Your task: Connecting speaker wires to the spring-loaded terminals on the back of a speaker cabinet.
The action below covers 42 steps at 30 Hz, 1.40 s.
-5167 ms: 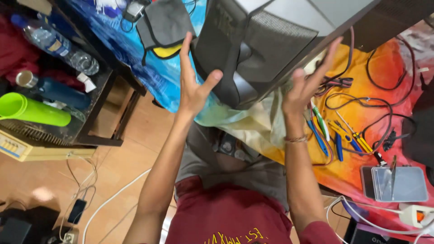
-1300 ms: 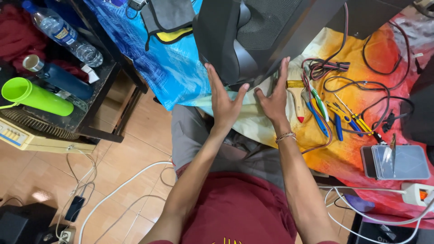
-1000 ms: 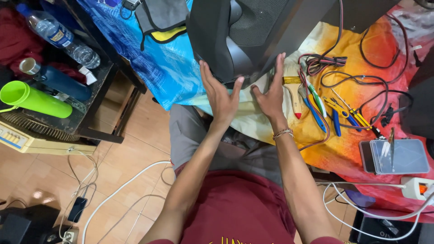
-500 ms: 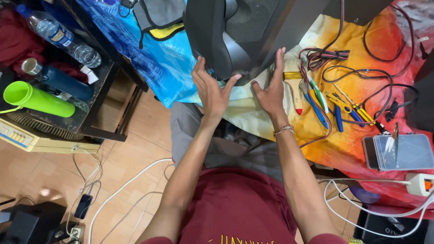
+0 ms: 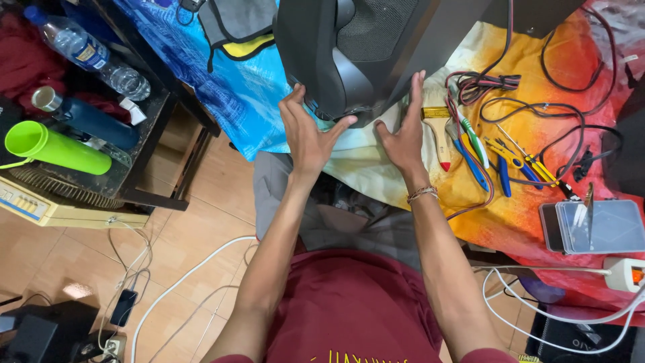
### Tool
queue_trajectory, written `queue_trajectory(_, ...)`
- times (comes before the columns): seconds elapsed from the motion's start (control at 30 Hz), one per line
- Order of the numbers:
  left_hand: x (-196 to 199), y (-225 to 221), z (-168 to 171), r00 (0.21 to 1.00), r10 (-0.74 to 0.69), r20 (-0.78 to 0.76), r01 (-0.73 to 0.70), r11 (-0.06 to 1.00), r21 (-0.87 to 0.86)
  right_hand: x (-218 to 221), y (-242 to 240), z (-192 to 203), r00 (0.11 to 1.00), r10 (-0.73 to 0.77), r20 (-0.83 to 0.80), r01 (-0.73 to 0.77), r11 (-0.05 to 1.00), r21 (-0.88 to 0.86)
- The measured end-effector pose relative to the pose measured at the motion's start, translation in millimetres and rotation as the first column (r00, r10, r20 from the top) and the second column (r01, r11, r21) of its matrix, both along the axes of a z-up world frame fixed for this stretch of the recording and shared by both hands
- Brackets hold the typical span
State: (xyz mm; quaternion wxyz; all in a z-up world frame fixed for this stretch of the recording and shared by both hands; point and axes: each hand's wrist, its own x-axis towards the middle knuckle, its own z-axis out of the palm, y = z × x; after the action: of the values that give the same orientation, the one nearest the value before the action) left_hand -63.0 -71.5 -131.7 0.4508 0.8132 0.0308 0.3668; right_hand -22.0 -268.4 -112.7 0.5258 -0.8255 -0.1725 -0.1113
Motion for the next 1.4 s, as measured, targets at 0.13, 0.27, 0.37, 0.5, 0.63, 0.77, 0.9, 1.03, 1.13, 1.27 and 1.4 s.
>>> queue_trajectory(0.13, 1.1, -0.7, 2.5, 0.998, 0.03, -0.048, -0.029, 0.999, 0.028, 3.4, -1.0, -4.8, 1.0, 0.013, 0.007, -0.012, 1.0, -0.024)
queue_trajectory(0.27, -5.3, -7.4, 11.3, 0.998, 0.028, -0.053, -0.027, 0.999, 0.028, 1.5, -0.5, -1.8, 1.0, 0.011, 0.011, -0.01, 1.0, -0.03)
queue_trajectory(0.37, -10.8, -8.8, 23.6, 0.998, 0.007, -0.059, -0.008, 1.0, -0.015, -0.1, 0.6, 2.2, 1.0, 0.013, 0.001, -0.013, 1.0, -0.007)
queue_trajectory(0.5, -8.9, -11.6, 24.4, 0.999, 0.025, -0.048, -0.025, 1.0, -0.001, -1.1, 0.6, 2.6, 1.0, 0.005, -0.008, -0.005, 1.0, -0.002)
queue_trajectory(0.63, -3.5, -13.0, 16.8, 0.992, 0.061, -0.112, -0.06, 0.998, 0.008, 0.8, -0.7, -0.8, 1.0, 0.005, -0.003, -0.006, 1.0, -0.016)
queue_trajectory(0.77, -3.7, -18.4, 21.0, 0.986, 0.093, -0.138, -0.089, 0.995, 0.035, 1.2, -0.6, -1.3, 1.0, 0.014, -0.002, -0.014, 1.0, -0.015)
queue_trajectory(0.9, -7.5, -26.3, 30.3, 0.985, 0.108, -0.135, -0.107, 0.994, 0.014, 1.3, 0.3, -2.2, 1.0, -0.001, -0.003, 0.001, 1.0, 0.004)
queue_trajectory(1.03, -7.4, -41.1, 39.2, 0.977, 0.16, -0.143, -0.157, 0.987, 0.03, -1.9, 3.1, 0.6, 1.0, 0.003, 0.003, -0.003, 1.0, 0.007)
queue_trajectory(1.13, 0.9, -39.3, 24.7, 0.975, 0.187, -0.122, -0.187, 0.982, 0.017, -0.1, 0.6, -2.2, 1.0, -0.012, -0.012, 0.012, 1.0, 0.003)
queue_trajectory(1.27, 5.3, -37.0, 16.2, 0.974, 0.192, -0.116, -0.19, 0.981, 0.035, 1.0, -0.7, -3.3, 1.0, -0.004, -0.014, 0.004, 1.0, 0.001)
queue_trajectory(1.4, 7.0, -28.0, 14.4, 0.978, 0.175, -0.114, -0.167, 0.983, 0.073, 3.7, -1.0, -4.9, 1.0, 0.002, -0.006, -0.002, 1.0, 0.007)
